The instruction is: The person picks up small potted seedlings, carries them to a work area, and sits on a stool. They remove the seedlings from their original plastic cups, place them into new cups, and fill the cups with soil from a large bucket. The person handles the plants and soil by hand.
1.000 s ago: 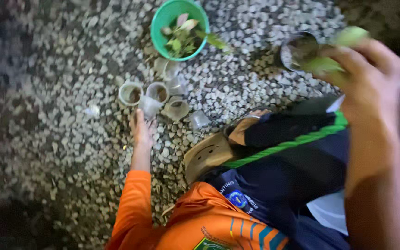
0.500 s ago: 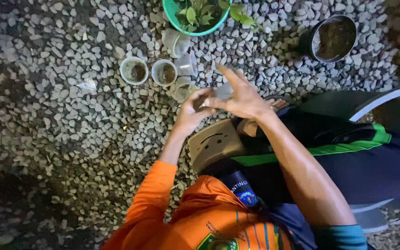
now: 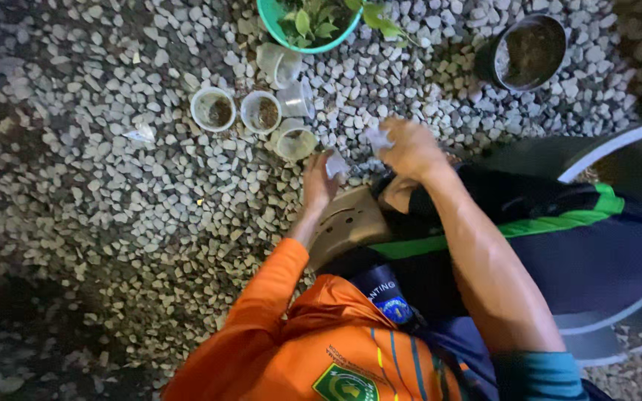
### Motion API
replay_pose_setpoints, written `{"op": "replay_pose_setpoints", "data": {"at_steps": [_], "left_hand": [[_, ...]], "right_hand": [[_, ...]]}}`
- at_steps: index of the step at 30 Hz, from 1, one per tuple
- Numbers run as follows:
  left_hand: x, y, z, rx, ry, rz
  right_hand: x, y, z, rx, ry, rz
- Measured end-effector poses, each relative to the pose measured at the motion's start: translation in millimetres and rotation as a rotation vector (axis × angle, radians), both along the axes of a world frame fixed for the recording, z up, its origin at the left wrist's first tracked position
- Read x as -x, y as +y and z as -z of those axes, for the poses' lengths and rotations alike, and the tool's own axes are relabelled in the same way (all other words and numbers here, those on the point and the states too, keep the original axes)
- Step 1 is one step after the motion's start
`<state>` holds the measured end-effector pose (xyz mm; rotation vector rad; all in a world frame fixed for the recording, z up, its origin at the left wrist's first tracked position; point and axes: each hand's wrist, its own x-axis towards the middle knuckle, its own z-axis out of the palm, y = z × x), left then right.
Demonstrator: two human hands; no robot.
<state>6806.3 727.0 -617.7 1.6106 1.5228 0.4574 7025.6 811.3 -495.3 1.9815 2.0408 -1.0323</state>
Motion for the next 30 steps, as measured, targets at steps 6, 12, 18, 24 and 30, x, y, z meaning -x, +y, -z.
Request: {"op": "replay_pose_setpoints", "data": {"at_steps": [6, 12, 18, 24, 30], "left_hand": [[16.7, 21.4, 2.6, 0.275, -0.009, -0.220], [-7.5, 46.9, -17.5, 0.018, 0.060, -0.036], [-51.9, 99.1, -51.2, 0.311, -0.214, -0.038], [-115.3, 111.3, -13.0, -0.191, 0.255, -0.259], [-155.7, 87.6, -0.5, -0.079, 0.235, -0.020]], "right_hand": [[-19.6, 7.9, -15.4, 0.013, -0.263, 0.218], [-2.4, 9.3, -15.2, -0.021, 0.012, 0.082], [-12.7, 17.8, -17.6, -0.017, 0.030, 0.257], [-35.7, 26.9, -27.0, -0.363, -0.176, 0.585], [-44.0, 28.5, -34.2, -0.305, -0.128, 0.715]]}}
